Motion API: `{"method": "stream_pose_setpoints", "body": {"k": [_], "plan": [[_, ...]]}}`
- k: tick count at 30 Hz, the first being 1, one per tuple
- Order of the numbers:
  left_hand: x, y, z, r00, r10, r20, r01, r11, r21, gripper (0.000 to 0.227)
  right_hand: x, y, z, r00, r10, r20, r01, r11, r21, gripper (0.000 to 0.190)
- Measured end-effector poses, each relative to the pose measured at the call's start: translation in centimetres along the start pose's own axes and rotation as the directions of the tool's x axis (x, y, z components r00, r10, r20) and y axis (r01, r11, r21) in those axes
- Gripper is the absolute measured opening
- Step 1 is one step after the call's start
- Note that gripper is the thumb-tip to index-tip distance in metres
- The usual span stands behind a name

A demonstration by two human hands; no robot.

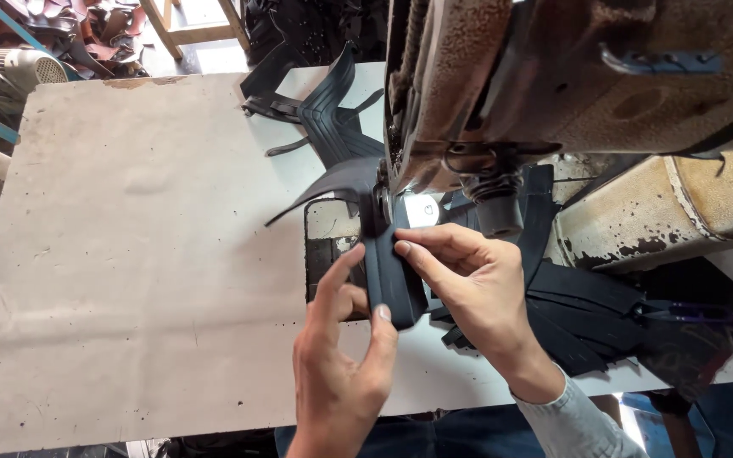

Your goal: Stitching black synthetic shoe upper components using an industrial sewing machine.

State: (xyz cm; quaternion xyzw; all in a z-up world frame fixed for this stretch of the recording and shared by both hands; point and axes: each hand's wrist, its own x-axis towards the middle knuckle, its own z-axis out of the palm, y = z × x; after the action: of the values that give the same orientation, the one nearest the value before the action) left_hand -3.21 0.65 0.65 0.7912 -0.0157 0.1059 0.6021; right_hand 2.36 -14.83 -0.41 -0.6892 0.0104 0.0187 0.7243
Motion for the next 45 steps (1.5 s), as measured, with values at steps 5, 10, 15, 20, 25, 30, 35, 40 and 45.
{"method": "stream_pose_setpoints", "body": {"k": [5,10,15,20,25,30,35,40,45], "plan": [[1.9,0.2,0.2,0.994,-0.109,-0.011,0.108,0.993,-0.057,0.058,-0.3,0.0,-0.3,1.000,-0.019,-0.010,0.019,1.000,-0.019,0.020],[4.2,-2.0,1.0,0.987,-0.157,0.035,0.160,0.975,-0.156,0.053,0.1,0.3,-0.4,1.000,-0.021,-0.024,0.020,1.000,-0.008,0.020],[6.8,-3.4,1.9,0.992,-0.110,0.066,0.126,0.919,-0.374,0.047,0.4,0.0,-0.3,1.000,-0.011,-0.011,0.012,0.998,0.060,0.019],[7.4,-3.6,2.9,0.991,-0.131,0.037,0.128,0.797,-0.590,0.032,0.7,-0.4,-0.7,0.992,-0.040,-0.122,0.030,0.996,-0.086,0.015],[6.9,-2.6,3.1,0.982,-0.173,-0.072,0.113,0.853,-0.510,0.021,3.7,0.0,-3.1,0.942,-0.303,-0.145,0.261,0.932,-0.253,0.007],[7.8,-3.5,2.8,0.990,-0.124,-0.068,0.066,0.829,-0.556,0.017,8.5,2.5,-6.1,0.903,-0.430,0.023,0.333,0.663,-0.670,0.007],[9.0,-4.1,2.1,0.995,-0.085,0.047,0.097,0.843,-0.529,0.017,17.9,15.4,-10.8,0.930,-0.118,0.348,-0.080,0.859,0.506,0.033],[10.8,-4.5,1.3,0.985,0.026,0.172,0.066,0.860,-0.506,0.023,14.1,0.2,-2.3,0.721,-0.402,0.564,0.502,0.864,-0.026,0.047],[11.4,-2.4,-0.7,0.960,0.078,0.270,0.024,0.935,-0.355,0.022,12.9,0.3,-3.8,0.848,-0.001,0.530,0.061,0.993,-0.096,0.041]]}}
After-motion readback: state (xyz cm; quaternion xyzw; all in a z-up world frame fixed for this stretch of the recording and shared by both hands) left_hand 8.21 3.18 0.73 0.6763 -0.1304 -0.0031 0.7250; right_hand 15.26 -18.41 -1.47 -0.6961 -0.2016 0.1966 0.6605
